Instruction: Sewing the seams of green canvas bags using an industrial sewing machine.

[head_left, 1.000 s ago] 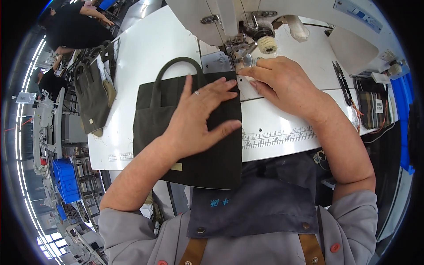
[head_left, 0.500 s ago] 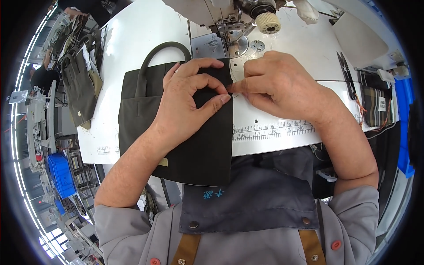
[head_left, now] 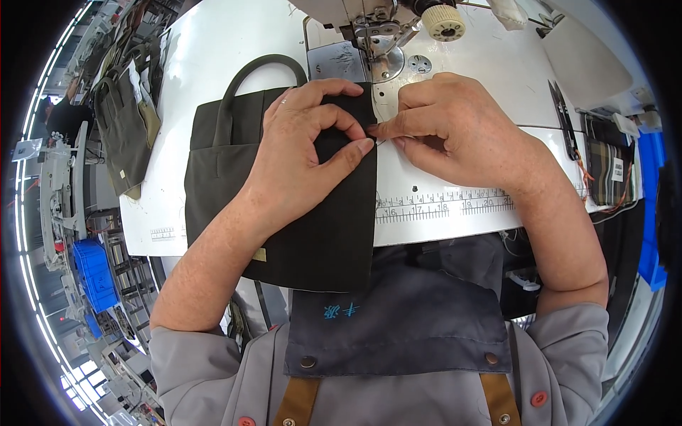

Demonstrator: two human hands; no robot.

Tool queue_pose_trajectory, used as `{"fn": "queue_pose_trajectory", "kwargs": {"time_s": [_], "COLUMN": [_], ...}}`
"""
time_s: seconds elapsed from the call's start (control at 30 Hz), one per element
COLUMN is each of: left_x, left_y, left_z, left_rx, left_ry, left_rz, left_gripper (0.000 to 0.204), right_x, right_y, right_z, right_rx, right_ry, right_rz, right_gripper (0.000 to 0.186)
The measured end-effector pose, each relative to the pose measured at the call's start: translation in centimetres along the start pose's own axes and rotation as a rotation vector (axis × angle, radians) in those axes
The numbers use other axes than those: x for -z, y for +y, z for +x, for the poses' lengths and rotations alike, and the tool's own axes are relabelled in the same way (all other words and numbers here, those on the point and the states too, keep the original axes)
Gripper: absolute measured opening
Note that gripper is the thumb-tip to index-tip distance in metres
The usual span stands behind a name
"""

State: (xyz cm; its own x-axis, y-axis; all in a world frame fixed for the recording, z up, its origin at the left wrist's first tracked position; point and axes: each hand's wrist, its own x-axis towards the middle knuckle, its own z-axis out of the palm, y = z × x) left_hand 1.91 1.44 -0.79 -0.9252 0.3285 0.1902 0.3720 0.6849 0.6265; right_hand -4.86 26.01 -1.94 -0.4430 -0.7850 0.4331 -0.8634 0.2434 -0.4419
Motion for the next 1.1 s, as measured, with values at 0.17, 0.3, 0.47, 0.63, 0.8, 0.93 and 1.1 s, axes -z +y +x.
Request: {"fn": "queue_pose_trajectory", "kwargs": {"time_s": [0.17,0.3,0.47,0.63,0.8,0.93,1.1], "left_x": [-0.4,-0.6,-0.9,-1.3,-1.1,0.7,0.5], "left_y": [0.4,0.4,0.0,0.0,0.0,0.0,0.1], "left_z": [0.2,0.2,0.4,0.2,0.3,-1.2,-2.8], "left_rx": [-0.016,-0.017,-0.043,0.012,0.0,-0.224,-0.154], "left_ry": [0.015,0.025,0.075,0.093,0.095,0.08,0.005], "left_rz": [0.06,0.086,0.141,0.167,0.131,0.26,0.277], "left_gripper": [0.012,0.012,0.012,0.011,0.014,0.035,0.05], "right_x": [0.0,0.2,0.4,0.0,0.1,0.4,0.3], "right_y": [-0.1,-0.3,-0.6,-0.7,-0.7,-0.9,-1.1], "right_z": [0.0,0.0,0.3,0.3,0.4,0.3,0.4], "right_rx": [0.007,-0.003,0.085,0.131,0.119,0.092,0.067], "right_ry": [-0.007,-0.014,0.07,0.061,0.038,0.008,0.007], "right_rz": [-0.018,-0.044,-0.103,-0.101,-0.156,-0.185,-0.17], "right_gripper": [0.022,0.019,0.012,0.02,0.022,0.014,0.014]}}
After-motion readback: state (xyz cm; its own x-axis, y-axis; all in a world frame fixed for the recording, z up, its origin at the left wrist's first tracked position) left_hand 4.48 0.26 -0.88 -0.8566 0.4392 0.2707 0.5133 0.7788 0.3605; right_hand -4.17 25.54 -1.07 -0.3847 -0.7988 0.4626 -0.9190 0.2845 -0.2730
